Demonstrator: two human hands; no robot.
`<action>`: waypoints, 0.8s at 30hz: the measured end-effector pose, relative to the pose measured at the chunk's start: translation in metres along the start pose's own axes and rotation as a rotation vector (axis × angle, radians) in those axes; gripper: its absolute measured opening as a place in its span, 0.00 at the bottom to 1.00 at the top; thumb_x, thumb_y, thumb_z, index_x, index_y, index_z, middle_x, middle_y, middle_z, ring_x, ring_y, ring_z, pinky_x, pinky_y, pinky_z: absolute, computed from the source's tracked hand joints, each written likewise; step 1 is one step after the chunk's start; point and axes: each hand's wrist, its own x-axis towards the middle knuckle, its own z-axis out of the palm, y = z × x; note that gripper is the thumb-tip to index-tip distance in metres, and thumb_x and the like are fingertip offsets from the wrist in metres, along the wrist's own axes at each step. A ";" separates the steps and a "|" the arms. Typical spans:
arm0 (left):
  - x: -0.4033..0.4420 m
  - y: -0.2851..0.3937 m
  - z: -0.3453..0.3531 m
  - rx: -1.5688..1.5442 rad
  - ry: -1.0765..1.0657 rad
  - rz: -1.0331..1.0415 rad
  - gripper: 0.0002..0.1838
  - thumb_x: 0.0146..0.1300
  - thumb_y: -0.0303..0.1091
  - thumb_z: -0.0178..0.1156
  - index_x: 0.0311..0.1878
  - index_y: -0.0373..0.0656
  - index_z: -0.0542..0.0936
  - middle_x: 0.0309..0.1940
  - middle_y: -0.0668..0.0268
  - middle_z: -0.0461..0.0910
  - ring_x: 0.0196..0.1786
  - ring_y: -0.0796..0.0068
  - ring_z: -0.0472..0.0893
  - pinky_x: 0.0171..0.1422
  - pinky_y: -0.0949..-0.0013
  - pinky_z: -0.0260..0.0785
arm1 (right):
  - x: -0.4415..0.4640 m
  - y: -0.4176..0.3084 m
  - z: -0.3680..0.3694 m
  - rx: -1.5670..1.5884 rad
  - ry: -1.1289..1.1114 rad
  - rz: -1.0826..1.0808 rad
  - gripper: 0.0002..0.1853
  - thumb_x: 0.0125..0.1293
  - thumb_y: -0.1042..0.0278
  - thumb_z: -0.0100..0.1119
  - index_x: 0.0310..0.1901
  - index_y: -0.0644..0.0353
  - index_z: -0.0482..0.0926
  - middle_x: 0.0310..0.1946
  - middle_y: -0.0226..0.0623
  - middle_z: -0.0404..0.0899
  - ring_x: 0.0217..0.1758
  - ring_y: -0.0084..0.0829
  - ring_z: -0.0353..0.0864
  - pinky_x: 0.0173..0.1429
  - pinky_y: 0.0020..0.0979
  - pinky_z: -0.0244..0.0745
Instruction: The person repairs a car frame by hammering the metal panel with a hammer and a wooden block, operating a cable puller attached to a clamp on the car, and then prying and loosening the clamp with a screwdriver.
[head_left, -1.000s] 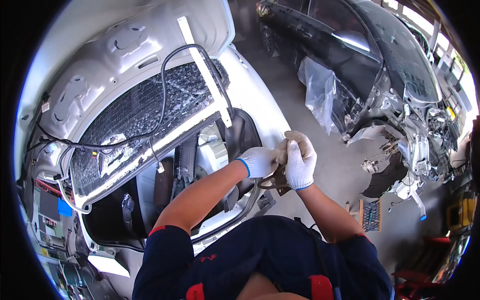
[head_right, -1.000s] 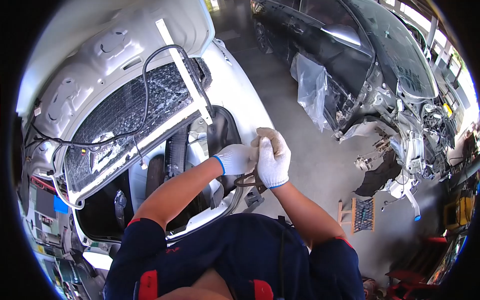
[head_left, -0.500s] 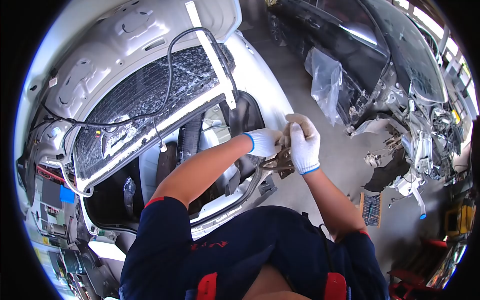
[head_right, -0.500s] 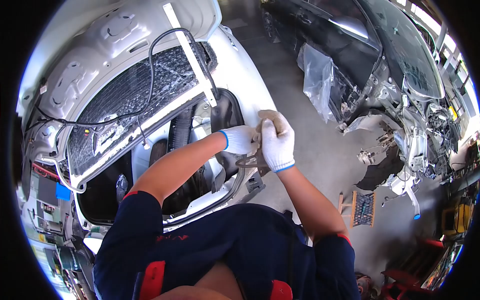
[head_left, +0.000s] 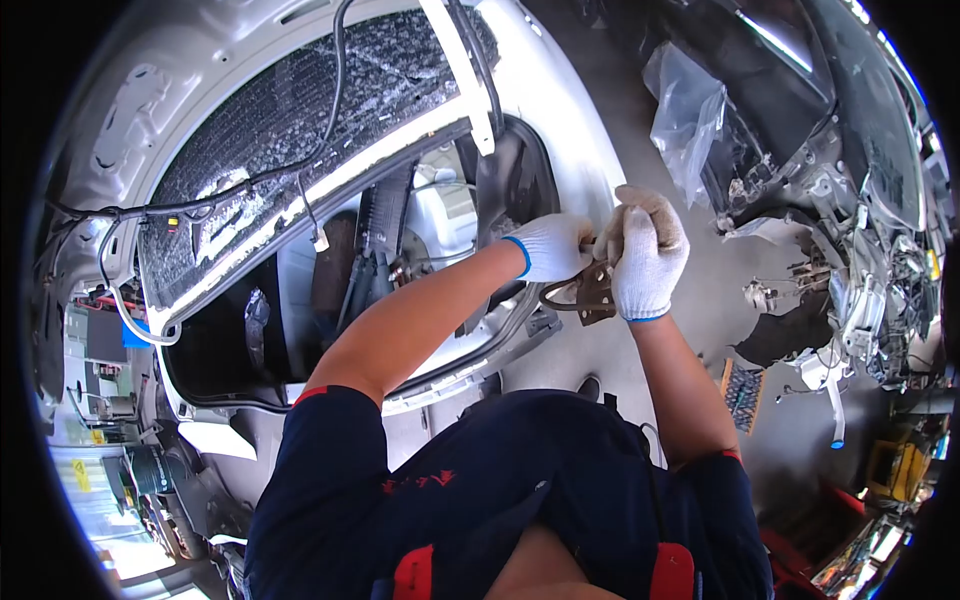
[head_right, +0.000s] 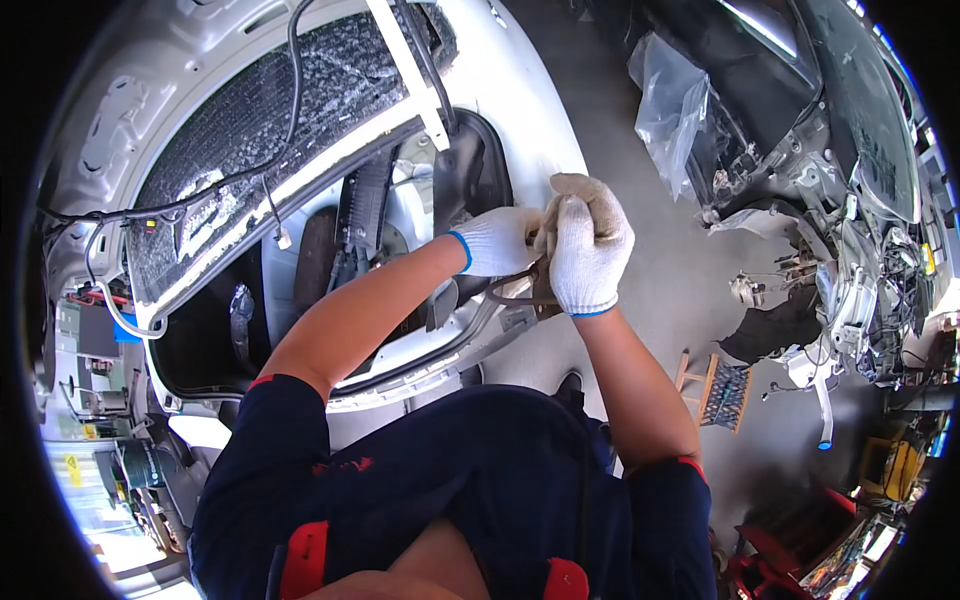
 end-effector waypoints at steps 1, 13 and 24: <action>-0.001 -0.001 0.001 -0.007 0.021 0.002 0.16 0.77 0.41 0.57 0.56 0.39 0.83 0.46 0.41 0.89 0.53 0.36 0.87 0.60 0.47 0.78 | 0.001 0.001 -0.001 0.005 0.003 0.010 0.12 0.84 0.74 0.51 0.55 0.70 0.84 0.28 0.33 0.79 0.22 0.19 0.74 0.28 0.26 0.73; -0.004 0.002 0.004 -0.102 0.064 -0.051 0.16 0.72 0.41 0.62 0.49 0.36 0.85 0.45 0.43 0.89 0.52 0.39 0.88 0.59 0.49 0.80 | 0.009 -0.007 -0.002 -0.095 -0.067 0.072 0.13 0.83 0.76 0.50 0.53 0.70 0.86 0.26 0.30 0.80 0.23 0.17 0.74 0.30 0.24 0.72; -0.006 0.007 -0.004 -0.095 0.087 -0.085 0.20 0.75 0.44 0.57 0.46 0.32 0.85 0.34 0.38 0.85 0.41 0.35 0.87 0.52 0.43 0.78 | 0.081 -0.005 0.004 -0.181 -0.242 0.294 0.13 0.79 0.71 0.56 0.51 0.68 0.89 0.26 0.28 0.79 0.22 0.16 0.71 0.28 0.24 0.68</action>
